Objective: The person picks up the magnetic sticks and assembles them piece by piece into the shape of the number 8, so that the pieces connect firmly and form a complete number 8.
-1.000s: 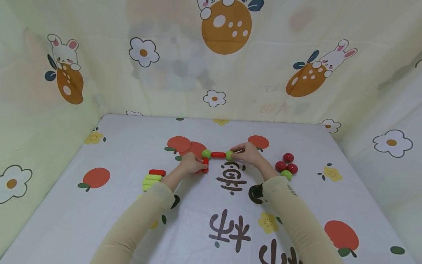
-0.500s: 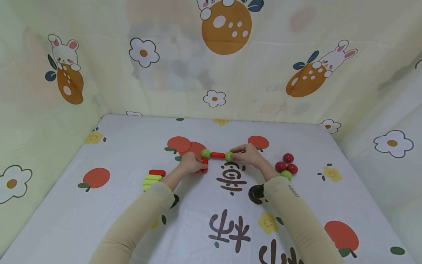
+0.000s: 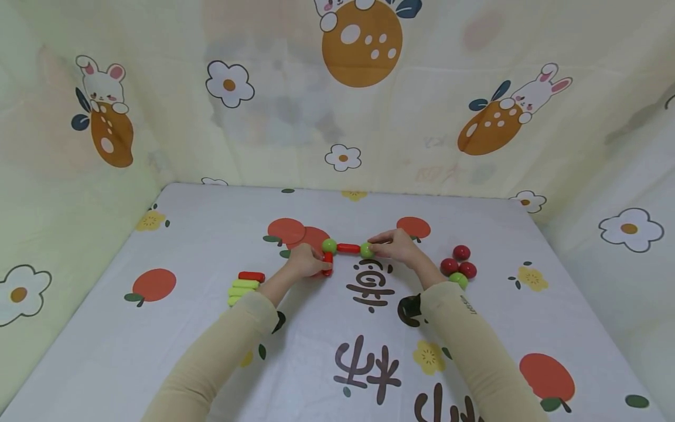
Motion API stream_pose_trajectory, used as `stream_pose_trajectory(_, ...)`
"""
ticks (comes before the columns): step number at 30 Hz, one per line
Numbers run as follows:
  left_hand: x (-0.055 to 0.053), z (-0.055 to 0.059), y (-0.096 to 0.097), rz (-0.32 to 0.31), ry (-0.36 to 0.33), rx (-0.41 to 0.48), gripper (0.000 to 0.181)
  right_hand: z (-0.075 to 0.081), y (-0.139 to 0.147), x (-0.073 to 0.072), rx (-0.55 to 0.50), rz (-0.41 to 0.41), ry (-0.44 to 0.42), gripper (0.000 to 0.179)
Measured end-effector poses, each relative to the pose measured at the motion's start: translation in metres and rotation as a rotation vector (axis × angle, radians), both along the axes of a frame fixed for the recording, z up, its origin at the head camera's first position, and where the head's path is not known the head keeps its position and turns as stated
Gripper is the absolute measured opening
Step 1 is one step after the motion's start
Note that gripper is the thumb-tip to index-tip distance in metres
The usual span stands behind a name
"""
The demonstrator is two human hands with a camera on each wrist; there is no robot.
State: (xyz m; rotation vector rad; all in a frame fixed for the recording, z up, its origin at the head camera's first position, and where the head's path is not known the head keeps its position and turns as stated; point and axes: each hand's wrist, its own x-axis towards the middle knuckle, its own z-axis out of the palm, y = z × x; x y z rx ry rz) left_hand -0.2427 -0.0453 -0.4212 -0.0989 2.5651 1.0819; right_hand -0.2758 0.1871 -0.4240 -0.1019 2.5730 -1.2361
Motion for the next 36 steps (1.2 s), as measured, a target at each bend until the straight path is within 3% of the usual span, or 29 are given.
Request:
stream_pose_trajectory(11, 0.004, 0.006, -0.003, -0.002, 0.003, 0.024, 0.022, 0.001, 0.001, 0.000, -0.001, 0.004, -0.003, 0.031)
stream_pose_trajectory(18, 0.003, 0.014, -0.017, -0.018, 0.007, 0.083, 0.024, 0.001, 0.003, 0.000, -0.006, 0.004, -0.009, 0.032)
stream_pose_trajectory(27, 0.003, 0.033, -0.055, -0.120, 0.076, 0.143, 0.031, 0.000, 0.003, 0.000, 0.004, 0.008, 0.001, 0.033)
stream_pose_trajectory(32, 0.005, 0.040, -0.081, -0.204, 0.110, 0.113, 0.034, 0.000, 0.002, 0.001, -0.006, 0.015, 0.006, 0.033)
stream_pose_trajectory(36, 0.011, 0.045, -0.098, -0.306, 0.178, 0.038, 0.030, 0.000, 0.002, 0.002, -0.009, 0.012, -0.001, 0.033)
